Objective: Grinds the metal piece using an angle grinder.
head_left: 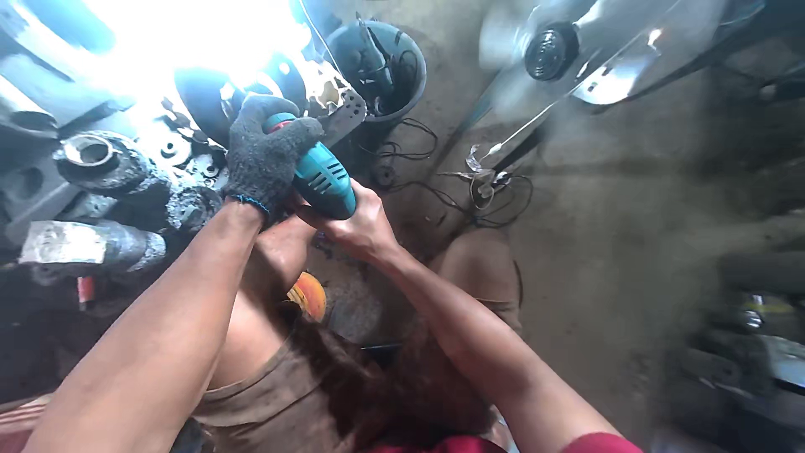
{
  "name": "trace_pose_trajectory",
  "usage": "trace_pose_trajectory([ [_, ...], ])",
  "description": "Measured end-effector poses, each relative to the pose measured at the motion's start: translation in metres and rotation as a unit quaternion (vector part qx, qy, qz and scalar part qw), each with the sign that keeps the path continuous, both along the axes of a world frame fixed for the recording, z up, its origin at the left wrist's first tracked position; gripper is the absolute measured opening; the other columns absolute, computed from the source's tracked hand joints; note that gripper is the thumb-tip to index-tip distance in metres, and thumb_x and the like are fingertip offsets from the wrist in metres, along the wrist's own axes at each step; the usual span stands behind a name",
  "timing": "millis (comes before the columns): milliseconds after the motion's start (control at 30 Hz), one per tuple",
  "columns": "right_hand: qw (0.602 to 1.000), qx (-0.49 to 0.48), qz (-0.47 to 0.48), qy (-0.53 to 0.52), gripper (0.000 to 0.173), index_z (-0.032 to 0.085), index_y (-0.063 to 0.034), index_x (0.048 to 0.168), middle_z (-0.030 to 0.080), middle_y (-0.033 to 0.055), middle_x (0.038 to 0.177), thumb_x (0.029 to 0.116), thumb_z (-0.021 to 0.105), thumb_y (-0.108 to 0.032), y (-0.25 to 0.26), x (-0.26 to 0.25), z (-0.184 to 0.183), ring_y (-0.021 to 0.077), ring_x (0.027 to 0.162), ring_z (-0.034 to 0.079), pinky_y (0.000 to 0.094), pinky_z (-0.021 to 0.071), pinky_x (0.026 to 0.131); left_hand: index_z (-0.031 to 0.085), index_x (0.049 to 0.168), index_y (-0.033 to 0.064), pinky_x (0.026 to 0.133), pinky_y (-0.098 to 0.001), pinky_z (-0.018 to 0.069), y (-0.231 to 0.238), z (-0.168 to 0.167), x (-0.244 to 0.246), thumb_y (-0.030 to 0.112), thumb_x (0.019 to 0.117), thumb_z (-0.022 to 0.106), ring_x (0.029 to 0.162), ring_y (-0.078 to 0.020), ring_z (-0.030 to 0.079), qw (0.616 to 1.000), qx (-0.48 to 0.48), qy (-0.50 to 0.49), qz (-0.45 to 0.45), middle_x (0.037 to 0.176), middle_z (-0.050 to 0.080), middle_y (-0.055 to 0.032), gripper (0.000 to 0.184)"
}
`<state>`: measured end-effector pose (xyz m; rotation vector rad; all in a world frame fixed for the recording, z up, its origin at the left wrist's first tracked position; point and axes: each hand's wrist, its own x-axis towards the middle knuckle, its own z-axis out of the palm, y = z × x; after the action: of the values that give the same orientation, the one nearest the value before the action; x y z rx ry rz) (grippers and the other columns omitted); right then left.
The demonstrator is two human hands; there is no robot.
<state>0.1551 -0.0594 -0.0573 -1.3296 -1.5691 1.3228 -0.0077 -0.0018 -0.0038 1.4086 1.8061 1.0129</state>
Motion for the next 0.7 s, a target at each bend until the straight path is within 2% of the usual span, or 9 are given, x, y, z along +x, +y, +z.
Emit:
trace_pose_trajectory([
  [367, 1.000, -0.013, 0.007, -0.012, 0.051, 0.070, -0.0151, 0.113, 0.074, -0.0009, 0.089, 0.0768, 0.088, -0.047, -0.0018, -0.0038, 0.0019, 0.0101, 0.082, 0.072, 0.0404, 0.0630, 0.074, 0.064, 0.120, 0.0185, 0.081, -0.0354, 0.0598, -0.0063, 0.0012, -0.0030, 0.039, 0.0831, 0.078, 0.092, -0.0089, 0.069, 1.000, -0.010, 0.000, 0.016, 0.105, 0.070, 0.0002, 0.044],
  [567, 1.000, 0.003, -0.003, -0.011, 0.051, 0.069, -0.0148, 0.114, 0.075, -0.0017, 0.090, 0.0777, 0.087, -0.046, 0.0003, -0.0034, 0.0000, 0.0088, 0.083, 0.073, 0.0392, 0.0637, 0.075, 0.066, 0.118, 0.0221, 0.082, -0.0392, 0.0588, -0.0013, 0.0014, -0.0014, 0.046, 0.0811, 0.077, 0.093, -0.0096, 0.068, 0.999, -0.014, 0.021, 0.020, 0.105, 0.070, 0.0016, 0.046],
  [700, 1.000, 0.006, -0.011, -0.017, 0.052, 0.069, -0.0152, 0.115, 0.075, -0.0016, 0.092, 0.0776, 0.087, -0.046, 0.0011, -0.0015, -0.0011, 0.0089, 0.084, 0.073, 0.0395, 0.0640, 0.076, 0.066, 0.117, 0.0198, 0.079, -0.0332, 0.0598, 0.0016, 0.0029, 0.0031, 0.041, 0.0818, 0.078, 0.089, -0.0072, 0.069, 1.000, -0.007, 0.001, 0.008, 0.101, 0.070, 0.0026, 0.043],
])
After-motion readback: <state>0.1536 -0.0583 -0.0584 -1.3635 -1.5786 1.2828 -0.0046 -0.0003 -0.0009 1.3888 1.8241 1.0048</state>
